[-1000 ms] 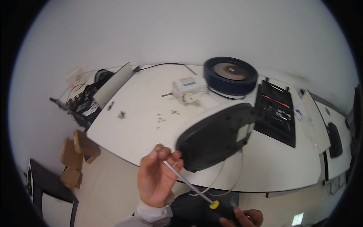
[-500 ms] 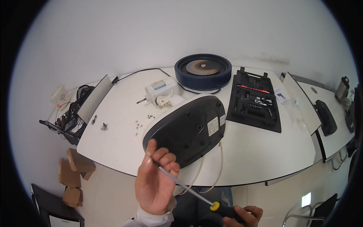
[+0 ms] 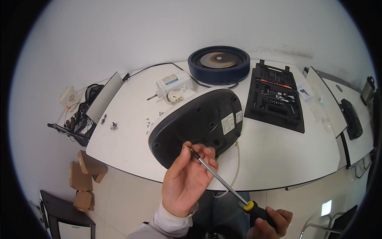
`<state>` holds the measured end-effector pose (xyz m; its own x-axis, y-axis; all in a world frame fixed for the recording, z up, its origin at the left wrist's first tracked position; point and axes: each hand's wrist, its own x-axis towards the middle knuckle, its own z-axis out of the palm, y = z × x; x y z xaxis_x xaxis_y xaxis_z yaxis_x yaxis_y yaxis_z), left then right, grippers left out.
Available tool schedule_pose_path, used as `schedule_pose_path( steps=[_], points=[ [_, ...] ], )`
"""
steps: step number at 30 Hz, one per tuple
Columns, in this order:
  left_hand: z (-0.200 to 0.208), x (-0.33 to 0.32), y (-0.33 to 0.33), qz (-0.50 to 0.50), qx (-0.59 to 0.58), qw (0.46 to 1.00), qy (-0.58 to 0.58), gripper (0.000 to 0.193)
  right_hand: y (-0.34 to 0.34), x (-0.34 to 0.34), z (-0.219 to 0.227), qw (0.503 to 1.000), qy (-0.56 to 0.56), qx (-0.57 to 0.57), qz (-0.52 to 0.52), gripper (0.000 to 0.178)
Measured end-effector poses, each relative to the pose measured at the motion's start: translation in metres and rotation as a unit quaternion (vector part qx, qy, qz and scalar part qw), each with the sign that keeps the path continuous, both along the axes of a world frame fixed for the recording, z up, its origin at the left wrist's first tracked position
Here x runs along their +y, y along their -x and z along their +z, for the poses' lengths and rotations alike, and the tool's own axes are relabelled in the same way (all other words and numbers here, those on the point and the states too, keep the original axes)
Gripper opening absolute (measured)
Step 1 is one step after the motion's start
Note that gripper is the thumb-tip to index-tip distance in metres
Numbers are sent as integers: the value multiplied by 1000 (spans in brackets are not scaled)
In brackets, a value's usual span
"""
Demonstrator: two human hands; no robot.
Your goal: The person assembles a small electronic device by inserting a motor into a white plastic housing, connecting wires, and securing a black base with screws. The person uses a screwdriver to tighten multiple screws on the base and adjusts internal wiring before closing the unit.
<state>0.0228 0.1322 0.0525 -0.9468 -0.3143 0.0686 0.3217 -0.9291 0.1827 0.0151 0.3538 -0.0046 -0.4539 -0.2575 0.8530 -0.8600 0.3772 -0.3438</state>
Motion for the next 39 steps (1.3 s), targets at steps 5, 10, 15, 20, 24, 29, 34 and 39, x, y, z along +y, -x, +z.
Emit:
schedule_pose_path(
  steps=[5,10,15,20,24,29,34,39],
  points=[
    [-4,-3,4,5,-5,999,47,11,4,2,5,1000,-7,-9,16,9],
    [-10,-5,6,0,-23,998,53,11,6,9,7,998,-61,27,3,14],
    [-11,-4,10,9,-22,996,89,11,5,8,2,998,-45,37,-11,14],
    [-16,-6,13,21,-21,994,109,12,12,8,2,992,-92,76,-30,24],
    [-16,-1,17,41,-25,993,106,12,8,-2,-11,999,-9,-7,-43,21],
    [-18,3,20,29,-12,993,118,19,7,3,-13,999,-10,-14,-45,21],
    [-22,4,15,59,-50,974,213,46,9,1,-3,998,13,-42,-51,29],
    [-22,-3,-2,366,-71,677,635,40,29,1,5,982,115,-130,-79,49]
  ],
)
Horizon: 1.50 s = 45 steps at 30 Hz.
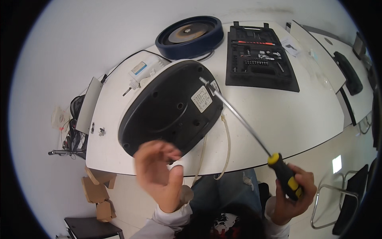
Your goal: The person assembles a small electronic device by inserting a motor into a white plastic housing, connecting wires, and securing a black base with screws. The person uses a screwdriver to tighten multiple screws on the base and adjusts internal wiring before closing the unit.
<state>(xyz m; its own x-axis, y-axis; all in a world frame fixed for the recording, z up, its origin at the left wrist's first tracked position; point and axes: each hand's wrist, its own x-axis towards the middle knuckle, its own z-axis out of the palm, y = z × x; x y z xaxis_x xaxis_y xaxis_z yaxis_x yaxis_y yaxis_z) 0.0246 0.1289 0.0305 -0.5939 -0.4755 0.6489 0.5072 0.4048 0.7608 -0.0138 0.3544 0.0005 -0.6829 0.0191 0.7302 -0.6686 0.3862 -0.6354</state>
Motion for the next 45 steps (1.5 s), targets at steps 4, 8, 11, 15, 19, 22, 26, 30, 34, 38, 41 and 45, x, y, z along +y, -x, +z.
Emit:
schedule_pose_path(
  steps=[4,8,11,15,19,22,26,30,34,38,41,45],
  points=[
    [21,-19,3,334,56,874,349,37,14,-5,6,999,-48,-12,-18,47],
    [36,-36,18,382,-45,837,389,39,21,-10,7,998,-66,-20,-9,47],
    [37,-42,27,369,-101,859,340,37,26,-12,8,997,-75,-17,-8,47],
    [35,-46,28,354,-126,874,309,38,30,-14,10,997,-73,-14,-24,47],
    [34,-49,25,353,-126,874,310,38,32,-12,16,996,-84,-13,-22,48],
    [35,-51,26,344,-118,877,313,36,31,-14,19,996,-84,-15,-17,49],
    [36,-50,26,325,-121,891,293,39,32,-18,21,995,-94,-2,-18,50],
    [35,-52,24,325,-113,894,288,38,32,-21,30,994,-104,8,-13,49],
    [37,-51,25,318,-111,898,284,36,37,-23,44,988,-150,34,-19,48],
    [37,-52,21,318,-115,899,279,37,38,-22,58,981,-177,62,-54,49],
    [42,-53,20,313,-103,901,282,38,40,-24,74,972,-200,98,-71,49],
    [37,-56,29,293,-104,904,295,36,38,-18,88,967,-247,42,-51,47]
  ],
)
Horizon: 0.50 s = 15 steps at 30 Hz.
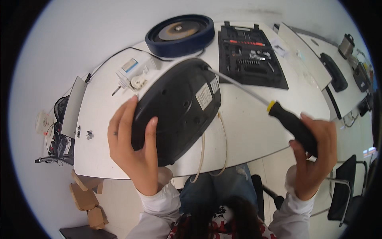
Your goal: The person assembles a small electronic device by inserting a motor into a white plastic housing, connecting wires, and securing a black base with screws. The person uses a screwdriver to tighten multiple screws on the base and adjusts internal wiring before closing the unit.
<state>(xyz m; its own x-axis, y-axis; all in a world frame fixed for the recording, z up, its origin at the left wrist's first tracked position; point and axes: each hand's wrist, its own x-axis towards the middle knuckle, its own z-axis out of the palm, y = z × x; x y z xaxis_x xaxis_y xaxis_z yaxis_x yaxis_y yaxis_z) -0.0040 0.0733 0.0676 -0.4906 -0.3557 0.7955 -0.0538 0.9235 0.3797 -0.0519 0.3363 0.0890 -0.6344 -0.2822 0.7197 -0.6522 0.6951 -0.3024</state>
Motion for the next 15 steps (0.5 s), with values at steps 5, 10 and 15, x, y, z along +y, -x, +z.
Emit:
schedule_pose_path(
  steps=[5,10,15],
  points=[
    [0,2,0,-5,13,1000,0,33,3,14,5,998,21,-8,65,67],
    [-5,-2,-3,5,14,1000,28,34,-1,13,-1,995,2,-53,89,50],
    [-5,2,1,13,13,1000,22,34,3,10,-7,996,21,-64,63,39]
  ],
)
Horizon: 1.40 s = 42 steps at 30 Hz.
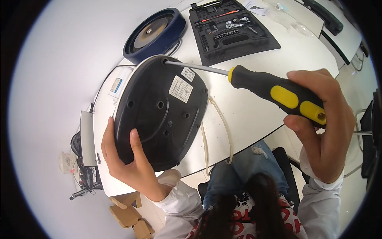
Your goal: The person assembles a small electronic device by inserting a motor into a white plastic housing, connecting wires, and securing a black base with screws. The person uses a screwdriver to tighten multiple screws on the base and adjusts internal wiring before closing the unit.
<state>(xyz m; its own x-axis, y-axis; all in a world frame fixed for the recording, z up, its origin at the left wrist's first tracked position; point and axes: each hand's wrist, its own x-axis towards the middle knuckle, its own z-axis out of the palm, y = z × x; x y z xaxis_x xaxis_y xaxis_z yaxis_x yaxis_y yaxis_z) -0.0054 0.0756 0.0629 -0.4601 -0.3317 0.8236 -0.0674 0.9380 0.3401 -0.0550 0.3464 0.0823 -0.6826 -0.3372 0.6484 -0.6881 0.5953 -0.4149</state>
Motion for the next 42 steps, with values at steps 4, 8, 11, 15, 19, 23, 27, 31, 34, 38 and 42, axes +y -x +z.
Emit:
schedule_pose_path(
  steps=[4,8,11,15,19,23,27,31,34,38,42],
  points=[
    [-2,-2,0,-1,4,1000,-1,34,-2,-13,6,997,71,13,34,43],
    [-3,-4,-2,6,1,1000,6,34,-2,-1,10,999,1,-4,49,48],
    [0,0,0,-2,1,1000,-8,34,1,3,14,998,-52,16,-11,40],
    [-1,0,-1,3,-1,1000,0,34,8,7,6,998,-12,-56,-9,40],
    [-5,-1,-2,8,-3,1000,4,34,8,-9,-5,996,81,14,26,49],
    [-6,-1,-1,-6,11,1000,-16,34,1,0,9,999,-35,-35,4,39],
    [-3,1,-1,5,-1,1000,10,34,6,1,9,997,-32,-56,-50,31],
    [-3,0,-3,8,-5,1000,1,35,4,-2,12,995,12,-92,-42,40],
    [-6,0,-2,3,-1,1000,-6,35,-2,0,-1,997,62,-37,3,49],
    [-6,2,0,1,4,1000,-3,35,2,4,3,1000,27,-15,-2,44],
    [-4,3,-1,21,0,1000,-19,35,9,6,2,997,48,-49,23,53]
  ],
)
